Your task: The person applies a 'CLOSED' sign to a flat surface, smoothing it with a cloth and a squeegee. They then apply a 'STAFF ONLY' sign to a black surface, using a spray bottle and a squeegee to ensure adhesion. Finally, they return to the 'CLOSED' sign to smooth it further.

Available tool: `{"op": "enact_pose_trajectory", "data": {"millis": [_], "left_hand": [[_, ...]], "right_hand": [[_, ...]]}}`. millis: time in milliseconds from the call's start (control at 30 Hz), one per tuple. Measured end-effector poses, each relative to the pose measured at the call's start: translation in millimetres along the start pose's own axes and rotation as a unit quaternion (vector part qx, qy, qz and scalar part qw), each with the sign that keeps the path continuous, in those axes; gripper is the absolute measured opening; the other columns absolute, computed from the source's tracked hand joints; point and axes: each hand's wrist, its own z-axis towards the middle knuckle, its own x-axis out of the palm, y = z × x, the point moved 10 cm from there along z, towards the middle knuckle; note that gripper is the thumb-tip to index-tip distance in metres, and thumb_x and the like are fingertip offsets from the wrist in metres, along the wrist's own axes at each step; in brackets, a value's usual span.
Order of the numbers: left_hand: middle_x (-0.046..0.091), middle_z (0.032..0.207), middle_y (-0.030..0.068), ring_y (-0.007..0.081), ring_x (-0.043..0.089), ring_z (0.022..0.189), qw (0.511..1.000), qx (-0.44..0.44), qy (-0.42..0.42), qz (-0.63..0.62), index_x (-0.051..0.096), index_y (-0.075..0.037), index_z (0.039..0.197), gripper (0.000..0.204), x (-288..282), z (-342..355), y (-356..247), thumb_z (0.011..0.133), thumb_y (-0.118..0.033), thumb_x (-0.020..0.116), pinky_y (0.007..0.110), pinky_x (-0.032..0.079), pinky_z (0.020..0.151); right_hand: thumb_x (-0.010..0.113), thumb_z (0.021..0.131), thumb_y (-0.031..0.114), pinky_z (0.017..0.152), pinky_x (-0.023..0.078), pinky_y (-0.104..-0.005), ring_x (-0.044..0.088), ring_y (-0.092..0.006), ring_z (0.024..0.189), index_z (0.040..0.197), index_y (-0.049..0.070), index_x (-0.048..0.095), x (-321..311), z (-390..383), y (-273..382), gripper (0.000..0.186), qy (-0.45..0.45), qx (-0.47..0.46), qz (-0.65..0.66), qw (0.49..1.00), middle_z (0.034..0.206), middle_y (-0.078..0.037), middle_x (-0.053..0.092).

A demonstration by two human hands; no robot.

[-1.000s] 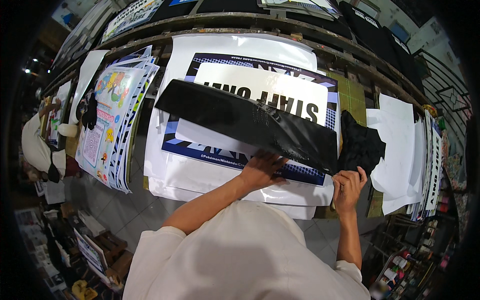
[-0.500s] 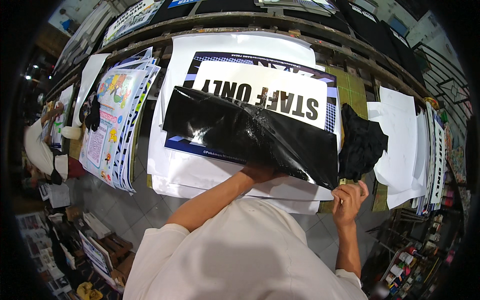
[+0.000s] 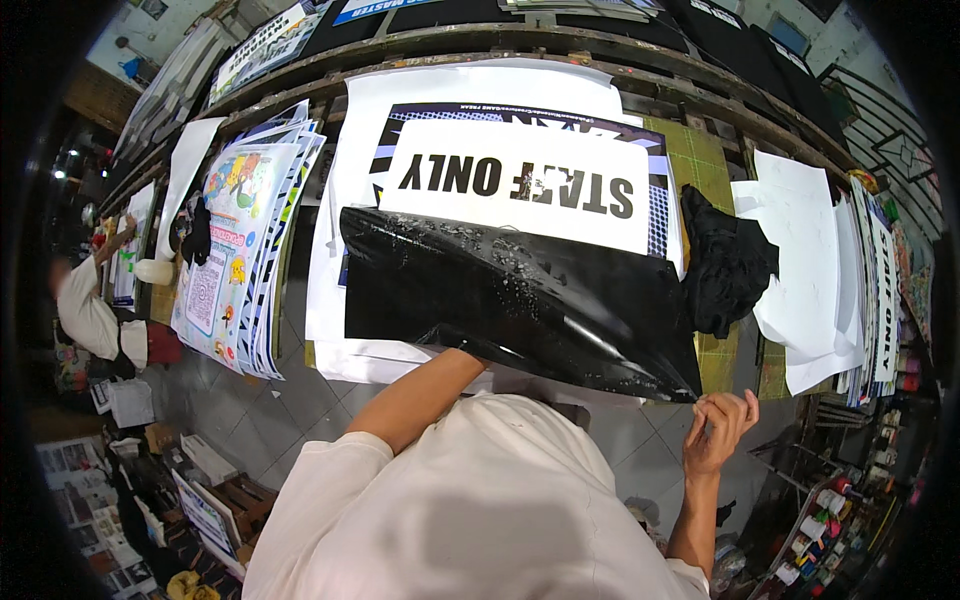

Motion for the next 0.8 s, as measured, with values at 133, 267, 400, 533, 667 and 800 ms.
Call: {"op": "enact_pose_trajectory", "data": {"millis": [133,267,400,533,667,800], "left_hand": [[0.055,0.150,0.0176,0.0409,0.047,0.140,0.998,-0.068,0.005,-0.016,0.060,-0.018,0.145,0.059,-8,-25,23,0.094,-0.049,0.068,0.057,0.032,0.119],[0.054,0.150,0.0177,0.0411,0.047,0.141,0.991,-0.133,0.022,-0.019,0.060,-0.018,0.145,0.059,-13,-47,51,0.095,-0.049,0.067,0.057,0.032,0.120],[0.054,0.151,0.0178,0.0413,0.046,0.141,0.986,-0.160,0.034,-0.032,0.059,-0.018,0.145,0.059,-8,-54,64,0.095,-0.049,0.067,0.057,0.032,0.120],[0.053,0.151,0.0179,0.0415,0.045,0.142,0.985,-0.163,0.041,-0.042,0.059,-0.018,0.145,0.060,0,-54,66,0.095,-0.048,0.066,0.058,0.032,0.120],[0.052,0.152,0.0180,0.0416,0.045,0.142,0.984,-0.162,0.049,-0.048,0.059,-0.018,0.146,0.060,4,-55,65,0.095,-0.048,0.066,0.058,0.031,0.120],[0.052,0.153,0.0181,0.0418,0.044,0.143,0.985,-0.154,0.060,-0.048,0.059,-0.017,0.146,0.060,6,-51,61,0.095,-0.048,0.066,0.058,0.031,0.120]], "right_hand": [[0.074,0.091,0.005,0.114,0.036,-0.0531,0.064,-0.0237,0.091,0.097,0.012,0.060,-5,2,4,0.017,-0.018,0.007,-0.011,1.000,0.093,-0.004,0.065],[0.072,0.091,0.001,0.115,0.036,-0.0536,0.064,-0.0238,0.090,0.097,0.010,0.059,-9,-2,6,0.017,-0.023,0.008,-0.022,0.999,0.092,-0.005,0.066],[0.073,0.092,0.003,0.115,0.036,-0.0527,0.065,-0.0233,0.090,0.096,0.012,0.059,-14,-10,16,0.017,-0.021,-0.022,-0.033,0.999,0.092,-0.004,0.066],[0.073,0.094,0.010,0.115,0.035,-0.0513,0.065,-0.0222,0.091,0.097,0.014,0.059,-19,-18,30,0.015,-0.004,-0.041,-0.036,0.999,0.093,-0.002,0.065],[0.073,0.096,0.016,0.114,0.034,-0.0501,0.065,-0.0209,0.091,0.098,0.017,0.059,-22,-27,39,0.014,0.003,-0.049,-0.048,0.998,0.094,0.000,0.064],[0.073,0.096,0.016,0.113,0.035,-0.0509,0.064,-0.0214,0.090,0.098,0.017,0.059,-34,-38,47,0.014,-0.005,-0.033,-0.059,0.998,0.094,0.000,0.064]]}}
